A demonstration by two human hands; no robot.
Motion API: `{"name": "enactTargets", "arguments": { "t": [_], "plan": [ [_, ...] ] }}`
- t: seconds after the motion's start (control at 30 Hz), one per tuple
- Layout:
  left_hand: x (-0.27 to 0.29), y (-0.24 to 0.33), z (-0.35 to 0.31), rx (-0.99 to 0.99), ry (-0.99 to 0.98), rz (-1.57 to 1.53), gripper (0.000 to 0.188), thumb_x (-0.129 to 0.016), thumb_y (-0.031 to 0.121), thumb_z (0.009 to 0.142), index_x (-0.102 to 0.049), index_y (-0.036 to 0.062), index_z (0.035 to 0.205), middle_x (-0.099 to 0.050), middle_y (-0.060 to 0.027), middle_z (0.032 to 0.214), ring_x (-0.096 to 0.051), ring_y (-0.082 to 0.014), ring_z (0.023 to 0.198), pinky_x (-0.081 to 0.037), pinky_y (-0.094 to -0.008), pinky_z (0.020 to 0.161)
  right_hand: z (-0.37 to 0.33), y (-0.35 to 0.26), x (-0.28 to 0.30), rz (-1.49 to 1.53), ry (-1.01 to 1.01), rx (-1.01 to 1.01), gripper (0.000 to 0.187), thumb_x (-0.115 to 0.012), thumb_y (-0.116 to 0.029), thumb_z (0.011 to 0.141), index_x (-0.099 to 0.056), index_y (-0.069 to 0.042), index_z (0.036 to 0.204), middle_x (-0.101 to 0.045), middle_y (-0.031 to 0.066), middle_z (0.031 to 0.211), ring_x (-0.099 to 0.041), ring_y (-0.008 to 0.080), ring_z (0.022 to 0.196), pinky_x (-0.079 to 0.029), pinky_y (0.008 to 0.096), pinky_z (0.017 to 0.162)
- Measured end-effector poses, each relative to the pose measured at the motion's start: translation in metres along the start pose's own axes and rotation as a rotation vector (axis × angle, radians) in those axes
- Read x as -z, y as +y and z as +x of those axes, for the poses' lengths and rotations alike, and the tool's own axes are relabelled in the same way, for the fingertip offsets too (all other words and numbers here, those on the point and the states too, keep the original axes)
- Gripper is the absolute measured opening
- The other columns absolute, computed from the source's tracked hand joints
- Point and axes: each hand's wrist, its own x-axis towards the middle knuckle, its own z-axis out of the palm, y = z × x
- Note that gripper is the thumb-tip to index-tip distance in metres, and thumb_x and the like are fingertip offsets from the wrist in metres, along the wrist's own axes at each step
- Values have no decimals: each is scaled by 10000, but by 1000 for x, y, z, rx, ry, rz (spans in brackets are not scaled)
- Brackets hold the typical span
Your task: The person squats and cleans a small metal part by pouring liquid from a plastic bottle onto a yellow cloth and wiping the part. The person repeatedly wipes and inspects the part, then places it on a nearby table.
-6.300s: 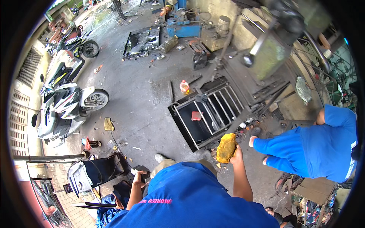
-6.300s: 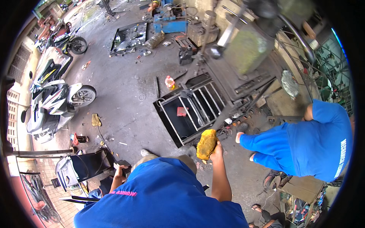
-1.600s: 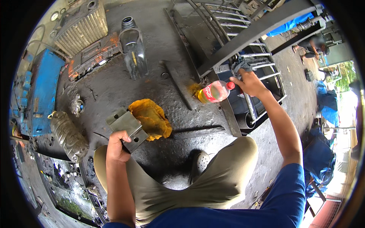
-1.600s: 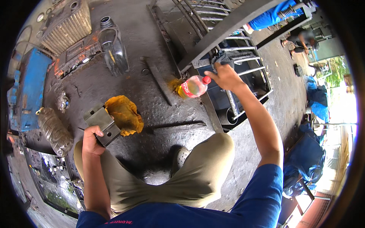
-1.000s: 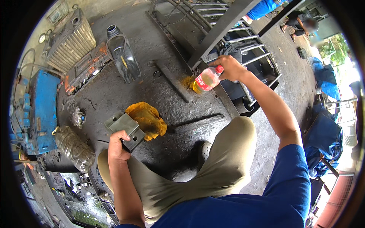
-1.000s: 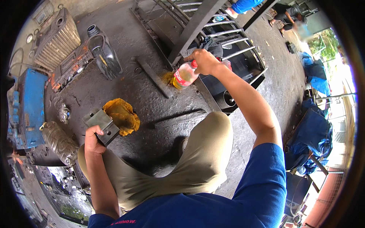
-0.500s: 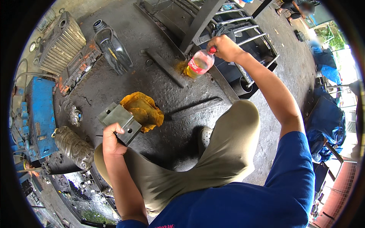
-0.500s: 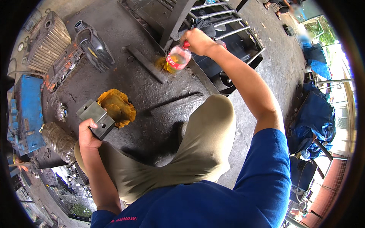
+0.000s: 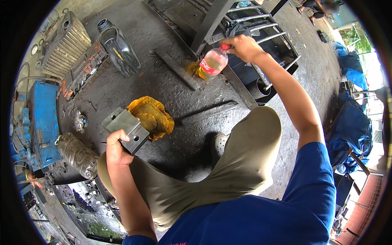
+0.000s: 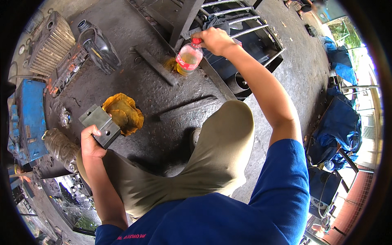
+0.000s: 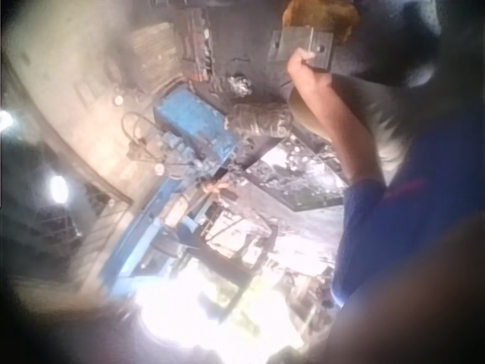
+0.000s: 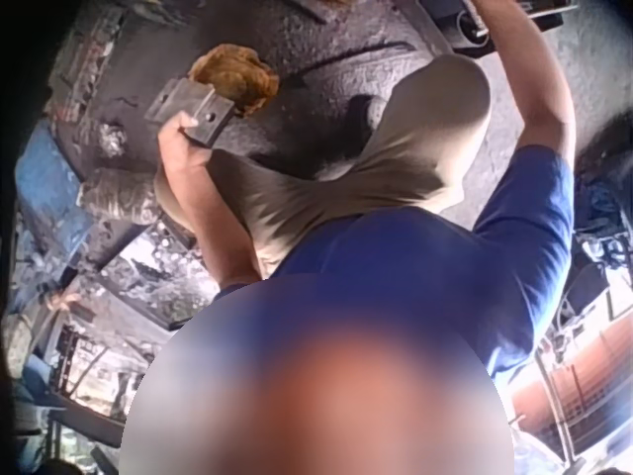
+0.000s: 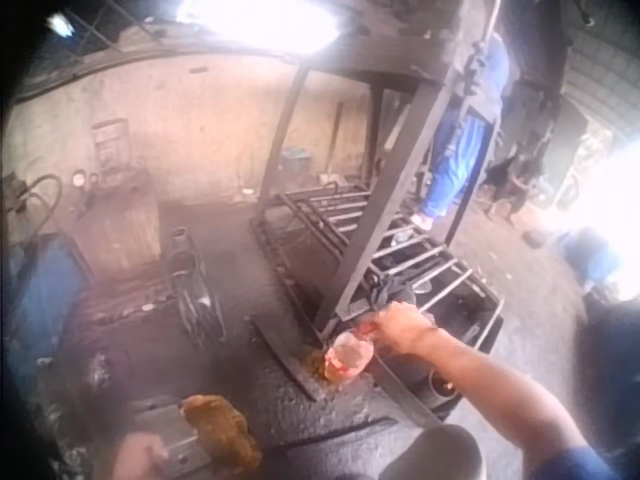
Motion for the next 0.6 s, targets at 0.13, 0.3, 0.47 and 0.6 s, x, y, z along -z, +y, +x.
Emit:
{"name": "enactTargets", "arguments": {
  "t": [0.13,0.3,0.47,0.6],
  "plan": [
    [-2,1,-6,8,-8,-15,634,-511,73,618,-628,-20,1234,-709,-139,1152,-665,-274,1010,-550,-414,930,-30,19,-3,235,408,-73,354,-763,-339,879,-711,-147,1172,-733,183,902,-719,370,863,-571,459,790],
    [-10,-2,-15,-51,23,-44,636,-511,19,590,-646,-33,1210,-709,-144,1117,-671,-265,1038,-547,-378,935,-113,-11,-104,369,112,-335,370,-787,-359,851,-714,-90,1095,-749,168,950,-746,316,862,-586,420,779],
    [-19,-10,-18,-165,-65,-105,821,-511,26,544,-536,-16,1364,-660,-171,1229,-631,-296,1154,-513,-417,1030,-161,-39,-228,353,-134,-50,360,-763,-433,857,-726,-248,1164,-633,111,986,-657,316,941,-554,445,799],
    [-24,-13,-17,-236,-176,-120,914,-523,35,506,-479,-3,1418,-617,-182,1298,-596,-317,1212,-487,-444,1067,-162,-35,-257,126,-173,66,470,-769,-444,830,-713,-279,1267,-569,113,1069,-556,296,1099,-486,437,883]
  ]
}}
